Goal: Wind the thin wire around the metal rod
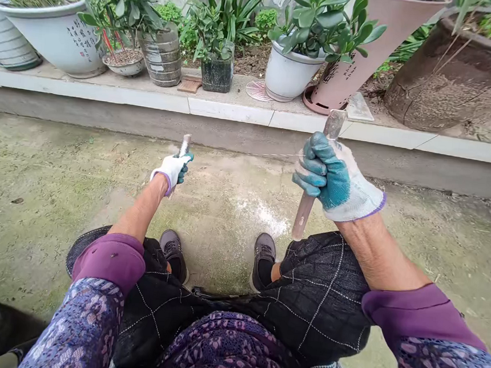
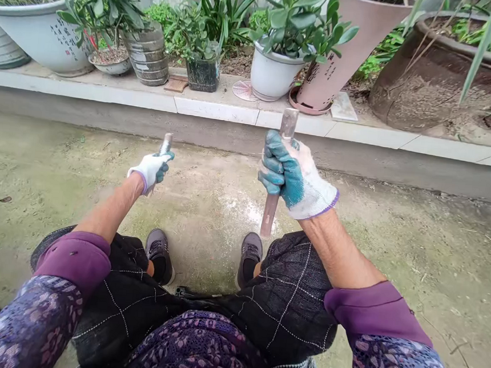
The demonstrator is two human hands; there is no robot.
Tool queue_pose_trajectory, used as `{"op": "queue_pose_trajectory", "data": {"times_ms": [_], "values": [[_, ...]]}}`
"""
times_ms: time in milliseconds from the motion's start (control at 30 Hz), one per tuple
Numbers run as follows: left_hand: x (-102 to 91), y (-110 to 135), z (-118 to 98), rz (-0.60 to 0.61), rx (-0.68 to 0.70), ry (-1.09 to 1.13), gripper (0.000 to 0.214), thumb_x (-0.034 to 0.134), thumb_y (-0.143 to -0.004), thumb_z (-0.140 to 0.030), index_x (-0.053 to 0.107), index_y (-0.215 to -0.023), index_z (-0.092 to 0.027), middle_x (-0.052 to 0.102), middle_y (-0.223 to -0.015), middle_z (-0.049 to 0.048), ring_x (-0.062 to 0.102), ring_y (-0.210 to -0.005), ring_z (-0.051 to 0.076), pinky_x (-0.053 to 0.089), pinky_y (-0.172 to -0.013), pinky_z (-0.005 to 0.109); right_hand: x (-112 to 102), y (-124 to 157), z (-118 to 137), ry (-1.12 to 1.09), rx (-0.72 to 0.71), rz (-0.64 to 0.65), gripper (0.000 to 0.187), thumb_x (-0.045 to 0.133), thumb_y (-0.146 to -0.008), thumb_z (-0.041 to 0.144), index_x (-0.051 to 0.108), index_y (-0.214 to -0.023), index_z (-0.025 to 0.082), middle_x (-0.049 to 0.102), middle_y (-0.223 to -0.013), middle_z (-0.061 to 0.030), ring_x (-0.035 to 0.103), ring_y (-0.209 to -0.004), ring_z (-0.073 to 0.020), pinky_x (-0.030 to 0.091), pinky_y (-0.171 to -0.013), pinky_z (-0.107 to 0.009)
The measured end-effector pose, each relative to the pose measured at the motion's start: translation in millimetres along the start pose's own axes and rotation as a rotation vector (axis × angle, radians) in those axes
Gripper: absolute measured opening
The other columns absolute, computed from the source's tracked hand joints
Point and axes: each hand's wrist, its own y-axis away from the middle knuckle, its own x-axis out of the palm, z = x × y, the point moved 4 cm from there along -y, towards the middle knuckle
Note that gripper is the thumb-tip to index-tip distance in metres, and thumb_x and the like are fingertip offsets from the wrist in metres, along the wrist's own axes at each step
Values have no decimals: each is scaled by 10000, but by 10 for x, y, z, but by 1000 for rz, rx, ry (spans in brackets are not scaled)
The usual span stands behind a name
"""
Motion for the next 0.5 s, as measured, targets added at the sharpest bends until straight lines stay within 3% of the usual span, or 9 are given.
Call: {"op": "queue_pose_trajectory", "data": {"times_ms": [100, 167, 233, 300, 400, 433, 467, 500], "values": [[195, 60, 217, 74, -19, -193, 216, 713, -812, -346, 578, -898, -201, 448, -507, -69, 339, -373, 81, 287, -379, 209, -208, -8, -18, -39, 18, -64, 438, 644, -857, 683, 502, -795, 274, 234, -478, 91, 220, -388, -103, 216, -369, -270], [392, 111, 411, 199, -50, -447, 238, 679, -848, -376, 610, -981, -191, 466, -518, -59, 382, -392, 97, 349, -409, 223, -290, -16, -66, -135, 26, -82, 404, 705, -851, 599, 494, -766, 266, 252, -483, 92, 224, -390, -95, 212, -375, -264], [585, 128, 559, 284, -84, -550, 236, 717, -814, -333, 654, -973, -170, 504, -514, -32, 432, -408, 119, 396, -439, 250, -300, -21, -135, -245, 38, -87, 406, 773, -816, 523, 481, -736, 252, 279, -492, 97, 231, -391, -79, 215, -374, -255], [734, 83, 577, 317, -92, -625, 254, 751, -775, -291, 687, -971, -143, 565, -545, 13, 520, -463, 160, 458, -501, 293, -256, -27, -201, -323, 58, -102, 407, 815, -778, 476, 486, -734, 240, 326, -504, 99, 256, -392, -67, 239, -364, -243], [831, -68, 270, 261, 20, -691, 418, 765, -766, -320, 691, -1138, -146, 712, -809, 105, 673, -747, 240, 528, -714, 345, -148, -68, -266, -366, 99, -142, 353, 821, -770, 426, 531, -779, 225, 458, -557, 77, 378, -421, -66, 331, -371, -225], [833, -109, 91, 209, 108, -711, 499, 773, -757, -333, 673, -1211, -151, 736, -953, 130, 682, -881, 260, 522, -807, 353, -108, -97, -282, -367, 110, -153, 325, 813, -779, 403, 546, -799, 219, 506, -588, 64, 435, -446, -71, 373, -387, -220], [829, -119, -132, 122, 291, -746, 536, 751, -771, -345, 662, -1253, -127, 738, -1046, 160, 679, -940, 277, 515, -852, 366, -65, -135, -301, -367, 119, -162, 295, 802, -789, 379, 560, -817, 213, 547, -618, 51, 487, -476, -76, 414, -410, -215], [829, -103, -303, 95, 362, -748, 551, 717, -798, -338, 641, -1301, -125, 725, -1139, 170, 666, -996, 278, 498, -902, 375, -18, -180, -327, -366, 129, -167, 266, 790, -801, 353, 570, -831, 206, 578, -643, 41, 529, -504, -82, 448, -434, -211]]}}
